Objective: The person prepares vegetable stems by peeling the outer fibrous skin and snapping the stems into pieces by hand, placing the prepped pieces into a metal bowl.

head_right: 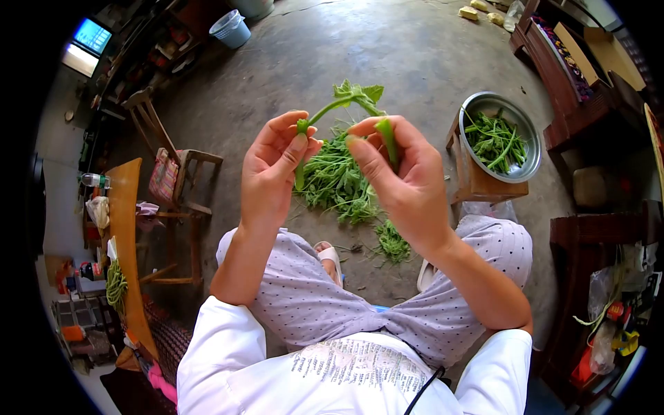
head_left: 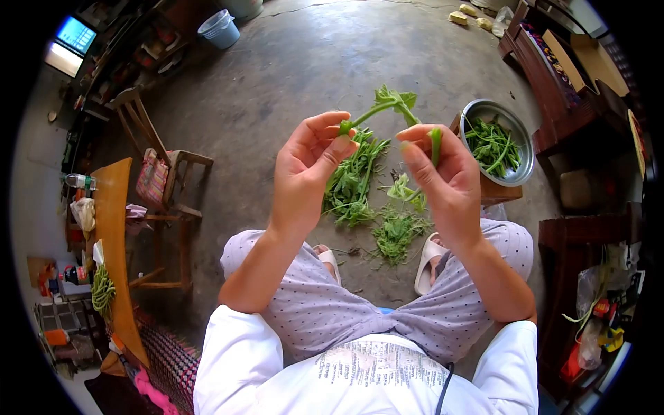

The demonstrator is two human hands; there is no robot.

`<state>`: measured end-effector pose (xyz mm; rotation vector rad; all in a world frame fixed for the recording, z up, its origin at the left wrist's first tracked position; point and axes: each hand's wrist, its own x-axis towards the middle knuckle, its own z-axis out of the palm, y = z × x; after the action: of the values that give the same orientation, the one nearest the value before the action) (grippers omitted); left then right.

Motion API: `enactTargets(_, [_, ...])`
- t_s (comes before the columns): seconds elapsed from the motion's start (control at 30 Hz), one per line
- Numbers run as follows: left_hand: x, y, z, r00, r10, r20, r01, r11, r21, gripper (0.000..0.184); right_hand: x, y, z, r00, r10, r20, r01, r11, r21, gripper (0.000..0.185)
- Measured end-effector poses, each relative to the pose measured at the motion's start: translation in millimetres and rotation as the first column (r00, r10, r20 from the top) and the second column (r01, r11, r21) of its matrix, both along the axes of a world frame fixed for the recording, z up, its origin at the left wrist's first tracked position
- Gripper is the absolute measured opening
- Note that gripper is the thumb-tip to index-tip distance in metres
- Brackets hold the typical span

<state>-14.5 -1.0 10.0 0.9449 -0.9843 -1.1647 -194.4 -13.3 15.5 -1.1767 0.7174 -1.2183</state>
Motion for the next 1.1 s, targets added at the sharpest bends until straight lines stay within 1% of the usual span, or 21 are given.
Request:
enactTargets(0.03, [-2,1,0,1.0,-0.006,-0.002,0.006,1.0,0.0,0.022,-1,2,2,0.995,-0.014,-0.096,0.008,0.998,-0.065,0.01])
enactTargets(0.07, [-5,2,-1,0.994,0.027,0.109,-0.019,0.997,-0.072,0.021,-3,4,4,0.978,-0.094,-0.185,0.071,0.99,-0.125,0.013])
enactTargets(0.1, [-7,3,-2,0.974,0.067,0.215,-0.036,0.989,-0.146,0.02,-4,4,7,0.977,-0.1,-0.187,0.077,0.989,-0.124,0.013])
enactTargets(0.13, [-10,4,-2,0.975,0.061,0.214,-0.03,0.989,-0.145,0.02,-4,4,12,0.916,-0.261,-0.304,0.129,0.911,-0.392,0.019])
enactTargets(0.17, [-12,6,-2,0.974,0.052,0.222,-0.013,0.984,-0.175,0.019,-5,3,14,0.822,-0.438,-0.365,0.123,0.762,-0.636,0.025])
enactTargets(0.2, [-14,7,-3,0.972,0.043,0.229,0.005,0.979,-0.205,0.018,-7,4,12,0.815,-0.469,-0.341,0.126,0.717,-0.686,0.035])
enactTargets(0.23, [-16,8,-2,0.973,0.037,0.228,0.011,0.979,-0.204,0.018,-8,4,10,0.811,-0.474,-0.343,0.13,0.717,-0.685,0.035])
enactTargets(0.3, [-19,9,-2,0.931,0.081,0.356,0.03,0.955,-0.297,0.017,-9,3,4,0.783,-0.518,-0.346,0.081,0.635,-0.768,0.038])
enactTargets(0.43, [-23,9,-4,0.917,0.105,0.384,0.03,0.944,-0.33,0.017,-15,3,2,0.754,-0.528,-0.391,0.041,0.631,-0.774,0.034])
enactTargets(0.47, [-24,9,-4,0.901,0.126,0.415,0.027,0.939,-0.343,0.016,-15,2,1,0.753,-0.528,-0.392,0.042,0.632,-0.773,0.034])
enactTargets(0.53, [-25,9,-5,0.884,0.144,0.445,0.026,0.934,-0.355,0.016,-14,-1,-2,0.751,-0.555,-0.358,0.042,0.581,-0.813,0.029])
enactTargets(0.6, [-24,9,-6,0.842,0.184,0.507,0.031,0.922,-0.386,0.015,-14,-2,-2,0.742,-0.563,-0.365,0.029,0.57,-0.821,0.028])
enactTargets(0.67, [-23,8,-6,0.839,0.175,0.515,0.03,0.93,-0.366,0.015,-13,-2,-2,0.733,-0.569,-0.372,0.014,0.56,-0.829,0.026])
enactTargets(0.73, [-23,8,-7,0.836,0.167,0.522,0.028,0.938,-0.346,0.014,-12,-1,-2,0.727,-0.549,-0.413,-0.015,0.588,-0.809,0.024])
enactTargets(0.8, [-24,8,-8,0.883,0.12,0.454,0.014,0.96,-0.281,0.013,-11,0,-2,0.718,-0.548,-0.429,-0.022,0.598,-0.801,0.024])
enactTargets(0.97, [-24,8,-10,0.88,0.104,0.463,0.018,0.967,-0.253,0.013,-9,1,-2,0.701,-0.536,-0.47,-0.034,0.633,-0.774,0.025])
enactTargets(1.03, [-23,8,-10,0.884,0.103,0.456,0.014,0.969,-0.247,0.013,-8,1,-1,0.725,-0.481,-0.492,0.011,0.723,-0.691,0.02])
enactTargets(1.07, [-22,8,-9,0.893,0.075,0.443,0.026,0.976,-0.218,0.013,-9,-1,0,0.726,-0.48,-0.493,0.01,0.723,-0.691,0.02])
enactTargets(1.1, [-20,8,-8,0.902,0.047,0.429,0.039,0.981,-0.189,0.012,-10,-4,1,0.753,-0.408,-0.516,0.005,0.788,-0.616,0.018])
